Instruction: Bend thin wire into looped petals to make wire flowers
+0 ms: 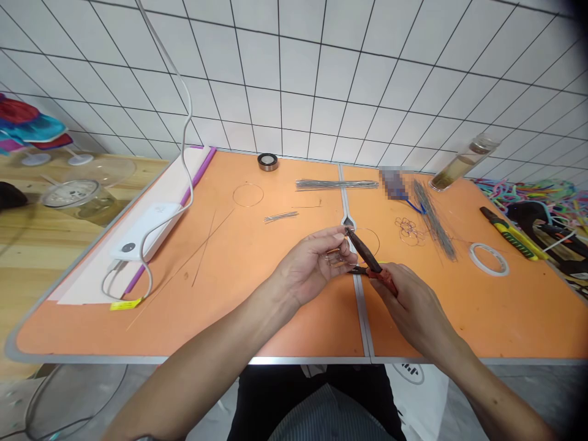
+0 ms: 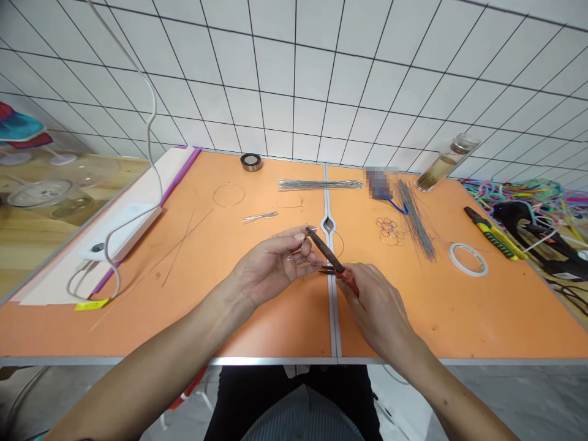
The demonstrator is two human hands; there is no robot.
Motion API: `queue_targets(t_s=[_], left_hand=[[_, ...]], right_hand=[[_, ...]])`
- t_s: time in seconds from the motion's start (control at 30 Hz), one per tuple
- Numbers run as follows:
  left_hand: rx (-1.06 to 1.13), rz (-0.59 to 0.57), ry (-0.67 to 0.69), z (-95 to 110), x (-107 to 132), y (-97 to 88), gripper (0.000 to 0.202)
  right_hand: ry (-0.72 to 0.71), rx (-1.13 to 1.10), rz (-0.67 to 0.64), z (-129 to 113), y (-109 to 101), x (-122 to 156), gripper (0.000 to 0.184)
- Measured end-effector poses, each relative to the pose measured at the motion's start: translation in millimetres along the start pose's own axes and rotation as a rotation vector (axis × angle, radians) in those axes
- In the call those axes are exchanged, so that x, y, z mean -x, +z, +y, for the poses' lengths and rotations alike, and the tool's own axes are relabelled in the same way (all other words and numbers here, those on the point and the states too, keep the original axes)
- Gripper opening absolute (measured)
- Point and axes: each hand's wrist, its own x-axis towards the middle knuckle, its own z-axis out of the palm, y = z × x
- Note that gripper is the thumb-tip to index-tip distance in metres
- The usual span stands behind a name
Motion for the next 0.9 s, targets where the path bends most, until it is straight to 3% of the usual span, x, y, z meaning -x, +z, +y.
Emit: queue_targets(t_s=[0.37, 0.9], left_hand=[[-0.038, -0.002, 0.029, -3.5, 1.5, 0.1, 0.019], [-0.097, -0.004, 0.071, -5.1, 1.1, 1.0, 0.022]], right_hand=[[0.116, -0.130, -0.132, -0.9, -1.9, 0.9, 0.036], [0.049, -0.142, -0.058, 1.9, 4.4, 1.2, 0.030]])
